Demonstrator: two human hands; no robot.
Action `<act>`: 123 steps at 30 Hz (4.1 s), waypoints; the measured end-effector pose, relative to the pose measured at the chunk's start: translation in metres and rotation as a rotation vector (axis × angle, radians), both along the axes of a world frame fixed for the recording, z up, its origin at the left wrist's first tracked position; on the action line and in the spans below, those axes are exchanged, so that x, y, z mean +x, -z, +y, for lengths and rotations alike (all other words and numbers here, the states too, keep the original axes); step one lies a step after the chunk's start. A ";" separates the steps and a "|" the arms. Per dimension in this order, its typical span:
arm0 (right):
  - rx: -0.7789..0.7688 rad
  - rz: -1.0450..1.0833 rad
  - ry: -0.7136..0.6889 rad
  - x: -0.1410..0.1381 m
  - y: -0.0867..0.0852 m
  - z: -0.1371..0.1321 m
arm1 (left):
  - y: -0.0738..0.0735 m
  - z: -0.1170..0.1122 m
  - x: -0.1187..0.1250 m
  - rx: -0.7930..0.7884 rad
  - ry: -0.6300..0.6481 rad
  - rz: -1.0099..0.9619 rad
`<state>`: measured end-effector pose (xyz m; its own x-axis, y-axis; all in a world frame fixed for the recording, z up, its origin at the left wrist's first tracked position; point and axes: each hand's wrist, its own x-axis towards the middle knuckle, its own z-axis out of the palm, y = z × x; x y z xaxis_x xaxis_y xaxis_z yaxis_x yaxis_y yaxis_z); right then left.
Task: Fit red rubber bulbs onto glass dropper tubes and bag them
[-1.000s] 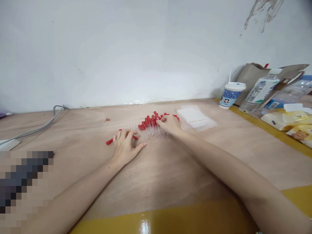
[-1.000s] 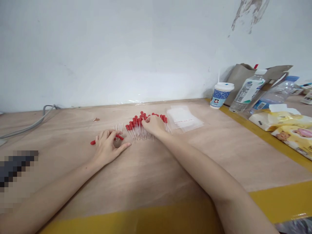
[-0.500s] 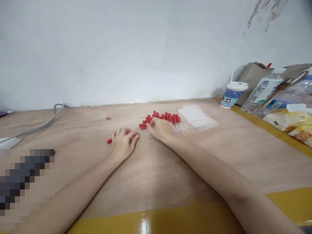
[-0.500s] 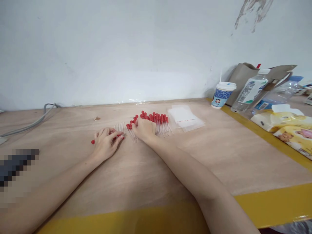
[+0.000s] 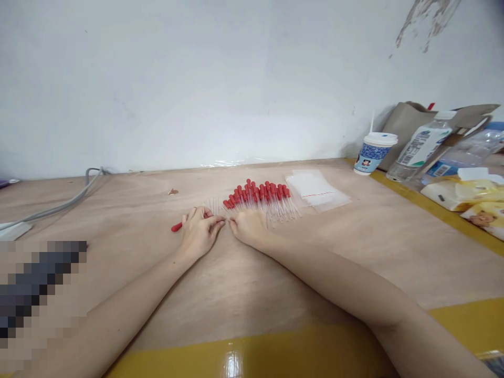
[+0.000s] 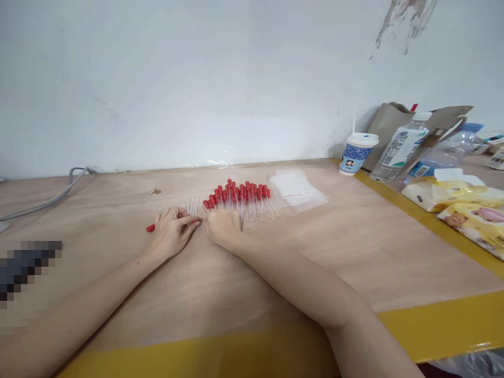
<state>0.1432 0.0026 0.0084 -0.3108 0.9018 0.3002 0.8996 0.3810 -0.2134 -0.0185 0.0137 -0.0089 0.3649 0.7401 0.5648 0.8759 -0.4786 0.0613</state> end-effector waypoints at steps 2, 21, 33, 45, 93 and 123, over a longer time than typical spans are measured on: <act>0.002 0.006 -0.015 0.006 0.001 -0.009 | 0.002 0.002 -0.002 0.013 0.030 -0.009; 0.026 0.402 -0.136 0.107 0.027 -0.043 | -0.010 -0.035 0.019 -0.302 0.862 -0.113; -0.114 0.381 -0.093 0.102 0.025 -0.040 | -0.008 -0.037 0.029 -0.332 0.425 -0.173; -0.052 0.550 -0.074 0.106 0.029 -0.041 | -0.006 -0.035 0.034 -0.567 0.539 -0.522; 0.037 0.498 -0.293 0.091 0.018 -0.056 | 0.001 -0.034 0.041 -0.586 0.454 -0.592; 0.238 0.089 -0.341 0.094 0.016 -0.051 | 0.000 -0.038 0.040 -0.509 0.498 -0.408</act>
<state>0.2368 -0.0486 -0.0075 -0.5427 0.6543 0.5266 0.6954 0.7017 -0.1552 0.0220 -0.0244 -0.0088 0.5570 0.7471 0.3628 0.4296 -0.6330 0.6440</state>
